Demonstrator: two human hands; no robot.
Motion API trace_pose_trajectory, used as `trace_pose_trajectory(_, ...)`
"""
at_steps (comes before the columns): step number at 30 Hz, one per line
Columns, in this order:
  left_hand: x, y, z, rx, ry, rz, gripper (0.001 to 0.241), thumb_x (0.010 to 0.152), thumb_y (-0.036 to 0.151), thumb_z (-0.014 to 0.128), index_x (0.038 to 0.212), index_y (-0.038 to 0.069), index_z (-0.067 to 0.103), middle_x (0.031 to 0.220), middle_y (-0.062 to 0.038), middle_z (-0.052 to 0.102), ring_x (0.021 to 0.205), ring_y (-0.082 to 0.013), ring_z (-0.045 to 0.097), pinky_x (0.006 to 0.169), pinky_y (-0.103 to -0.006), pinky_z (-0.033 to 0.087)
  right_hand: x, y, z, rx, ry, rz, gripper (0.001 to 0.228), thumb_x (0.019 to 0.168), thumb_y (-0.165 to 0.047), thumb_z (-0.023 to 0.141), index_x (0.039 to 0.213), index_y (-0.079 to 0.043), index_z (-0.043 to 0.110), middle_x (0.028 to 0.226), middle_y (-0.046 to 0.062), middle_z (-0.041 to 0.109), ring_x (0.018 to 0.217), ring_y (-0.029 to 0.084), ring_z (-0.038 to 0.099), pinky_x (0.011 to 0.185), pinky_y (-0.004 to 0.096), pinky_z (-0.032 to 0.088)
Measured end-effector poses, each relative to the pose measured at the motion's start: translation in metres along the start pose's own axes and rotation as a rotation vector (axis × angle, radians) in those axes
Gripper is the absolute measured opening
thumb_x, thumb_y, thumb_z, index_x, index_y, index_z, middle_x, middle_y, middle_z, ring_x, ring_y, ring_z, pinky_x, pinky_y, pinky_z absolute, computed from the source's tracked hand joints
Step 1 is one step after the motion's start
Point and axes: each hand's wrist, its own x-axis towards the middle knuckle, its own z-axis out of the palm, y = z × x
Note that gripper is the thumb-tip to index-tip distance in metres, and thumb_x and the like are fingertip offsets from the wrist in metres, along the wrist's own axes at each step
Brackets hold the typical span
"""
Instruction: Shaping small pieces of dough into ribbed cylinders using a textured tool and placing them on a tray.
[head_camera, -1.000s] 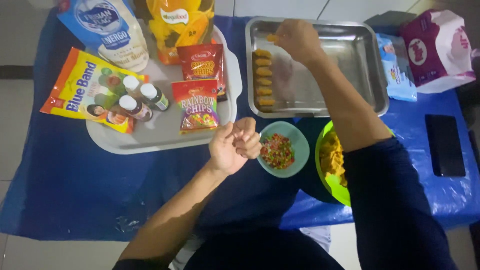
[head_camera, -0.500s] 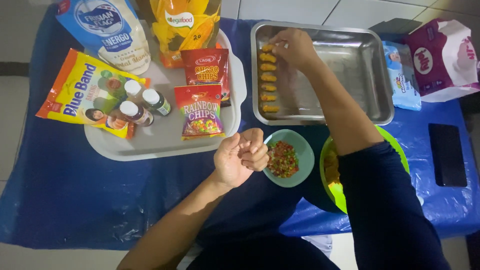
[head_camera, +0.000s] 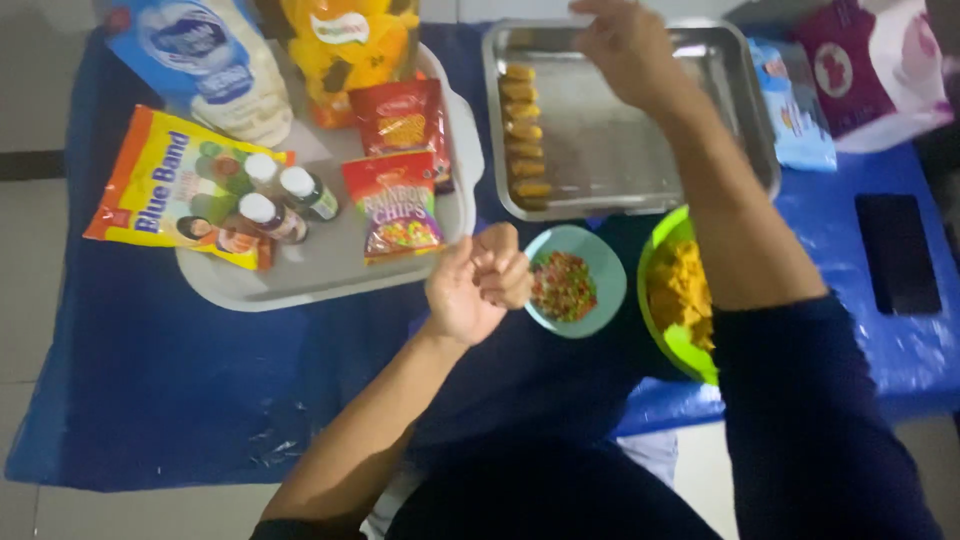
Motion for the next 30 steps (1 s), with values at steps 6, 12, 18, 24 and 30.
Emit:
trace_pose_trajectory(6, -0.001, -0.006, 0.003, -0.062, 0.074, -0.027, 0.043, 0.093, 0.051, 0.063, 0.084, 0.014, 0.044, 0.064, 0.005, 0.023, 0.053, -0.0061, 0.019, 0.05, -0.0215, 0.018, -0.145, -0.051, -0.095, -0.075, -0.016, 0.216, 0.019, 0.108, -0.023, 0.075, 0.113, -0.005, 0.069, 0.087, 0.014, 0.067, 0.08, 0.027, 0.064, 0.068, 0.044, 0.045)
trace_pose_trajectory(12, 0.001, -0.01, 0.008, 0.036, 0.043, -0.069, 0.039, 0.094, 0.051, 0.06, 0.085, 0.015, 0.045, 0.064, 0.005, 0.025, 0.052, -0.007, 0.021, 0.051, -0.0229, 0.019, -0.271, -0.088, -0.115, -0.253, -0.076, 0.051, 0.03, 0.102, -0.009, 0.075, 0.131, -0.002, 0.066, 0.1, 0.013, 0.068, 0.088, 0.035, 0.064, 0.07, 0.048, 0.046)
trace_pose_trajectory(18, -0.003, -0.014, -0.007, 0.182, 0.063, -0.018, 0.043, 0.094, 0.062, 0.053, 0.084, 0.02, 0.046, 0.059, 0.01, 0.024, 0.047, -0.0049, 0.029, 0.051, -0.0211, 0.031, -0.318, -0.091, -0.082, -0.545, -0.098, 0.11, 0.013, 0.092, -0.023, 0.08, 0.104, -0.021, 0.076, 0.09, 0.002, 0.074, 0.086, 0.025, 0.072, 0.078, 0.033, 0.054)
trace_pose_trajectory(24, -0.002, -0.012, -0.006, 0.239, 0.077, -0.01, 0.042, 0.095, 0.063, 0.05, 0.084, 0.022, 0.046, 0.059, 0.009, 0.021, 0.047, -0.0061, 0.027, 0.051, -0.0222, 0.03, -0.283, -0.087, -0.082, -0.693, -0.278, 0.16, 0.032, 0.107, -0.036, 0.063, 0.136, -0.027, 0.069, 0.12, 0.002, 0.074, 0.106, 0.02, 0.066, 0.076, 0.028, 0.05)
trace_pose_trajectory(30, -0.002, -0.018, -0.011, 0.263, 0.109, -0.032, 0.043, 0.094, 0.063, 0.05, 0.083, 0.021, 0.047, 0.057, 0.009, 0.023, 0.046, -0.0056, 0.027, 0.049, -0.0222, 0.031, -0.259, -0.087, -0.073, -0.778, -0.457, 0.141, 0.03, 0.1, -0.048, 0.065, 0.124, -0.03, 0.069, 0.119, -0.001, 0.072, 0.103, 0.02, 0.063, 0.073, 0.031, 0.051)
